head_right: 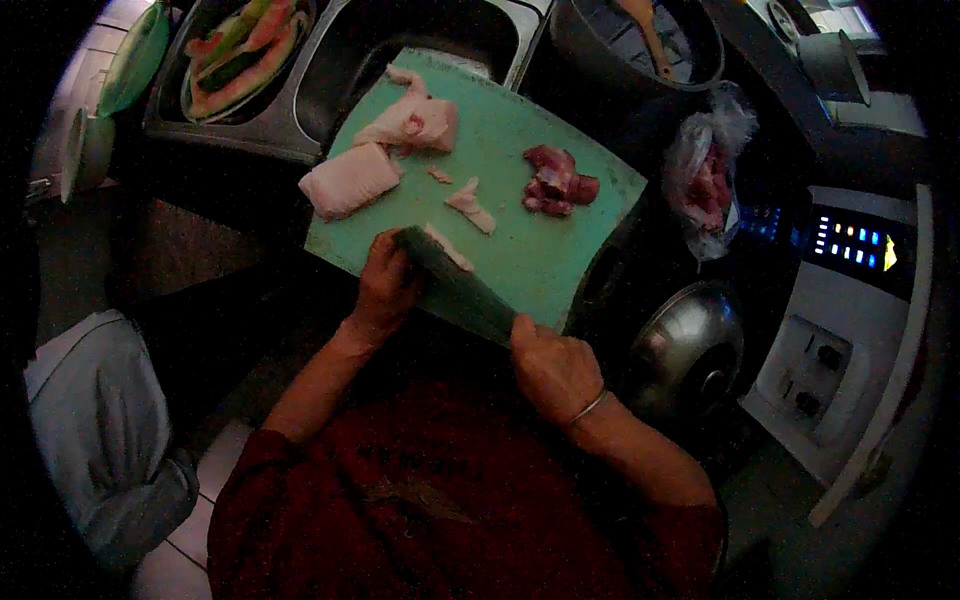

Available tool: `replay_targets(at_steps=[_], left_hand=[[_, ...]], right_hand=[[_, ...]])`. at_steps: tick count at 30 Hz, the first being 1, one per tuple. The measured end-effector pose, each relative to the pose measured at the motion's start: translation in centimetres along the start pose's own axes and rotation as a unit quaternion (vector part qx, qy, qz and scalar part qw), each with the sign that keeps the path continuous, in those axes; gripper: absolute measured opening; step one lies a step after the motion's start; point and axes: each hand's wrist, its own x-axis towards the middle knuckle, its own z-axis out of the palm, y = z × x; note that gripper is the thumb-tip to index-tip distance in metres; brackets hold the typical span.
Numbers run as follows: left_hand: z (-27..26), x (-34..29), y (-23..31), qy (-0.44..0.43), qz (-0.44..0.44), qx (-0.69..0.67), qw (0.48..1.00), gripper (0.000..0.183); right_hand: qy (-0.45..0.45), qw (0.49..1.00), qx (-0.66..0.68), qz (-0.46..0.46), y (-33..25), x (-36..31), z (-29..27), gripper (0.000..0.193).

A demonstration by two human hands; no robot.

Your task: The person uses a cleaver to slice raw meat on a cutting board into smaller pieces, then places the pieces into a plastic bag.

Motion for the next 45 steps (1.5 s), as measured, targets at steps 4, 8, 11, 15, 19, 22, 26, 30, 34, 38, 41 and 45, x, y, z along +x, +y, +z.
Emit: replay_targets(at_steps=[4, 8, 11, 15, 19, 22, 26, 30, 34, 38, 41, 45], left_hand=[[0.0, -0.2, 0.3, -0.016, -0.038, -0.008, 0.999, 0.028], [0.3, 0.1, -0.2, -0.005, 0.006, 0.014, 1.0, 0.027], [0.5, 0.3, -0.3, 0.016, 0.013, 0.022, 1.0, 0.025], [0.0, 0.3, 0.3, -0.003, 0.01, 0.018, 1.0, 0.023], [-0.3, 0.8, 0.6, -0.007, 0.009, 0.008, 1.0, 0.021], [0.1, 0.3, 0.1, 0.009, -0.006, 0.018, 1.0, 0.021], [0.5, 0.9, 0.8, 0.051, 0.004, -0.001, 0.999, 0.022], [0.1, 0.4, 0.4, -0.008, -0.004, 0.007, 1.0, 0.027], [-0.3, 0.4, 1.0, -0.006, -0.046, 0.001, 0.999, 0.031], [-1.3, 0.9, 1.8, 0.053, -0.023, -0.069, 0.996, 0.034], [-1.6, -0.4, 0.7, -0.007, 0.021, -0.017, 1.0, 0.031], [-1.6, -0.6, 0.0, -0.057, 0.081, 0.014, 0.995, 0.027]], right_hand=[[-0.055, 0.998, 0.018, 0.021, -0.6, 1.9, -0.5, 0.01], [-0.015, 1.0, 0.012, -0.007, -1.1, 5.3, -0.2, 0.011], [-0.061, 0.998, 0.009, 0.033, -1.1, 4.9, -0.5, 0.012], [-0.082, 0.995, 0.029, 0.055, -0.1, 2.3, -0.1, 0.013], [-0.028, 0.999, 0.028, 0.028, -1.1, 5.8, 1.4, 0.014], [-0.046, 0.997, 0.036, 0.057, -0.4, 5.4, 2.0, 0.014], [-0.107, 0.987, 0.018, 0.12, 0.7, 1.1, 0.9, 0.013], [-0.046, 0.997, 0.031, 0.048, 0.3, 3.4, 1.1, 0.012], [-0.004, 0.998, 0.048, 0.032, 1.4, 3.2, 1.6, 0.011], [-0.003, 0.998, 0.038, 0.056, 2.7, 0.8, 0.6, 0.01], [0.062, 0.997, 0.044, 0.007, 1.8, 0.5, 0.6, 0.009], [0.035, 0.999, -0.016, -0.016, 0.7, -0.1, 0.6, 0.009]])
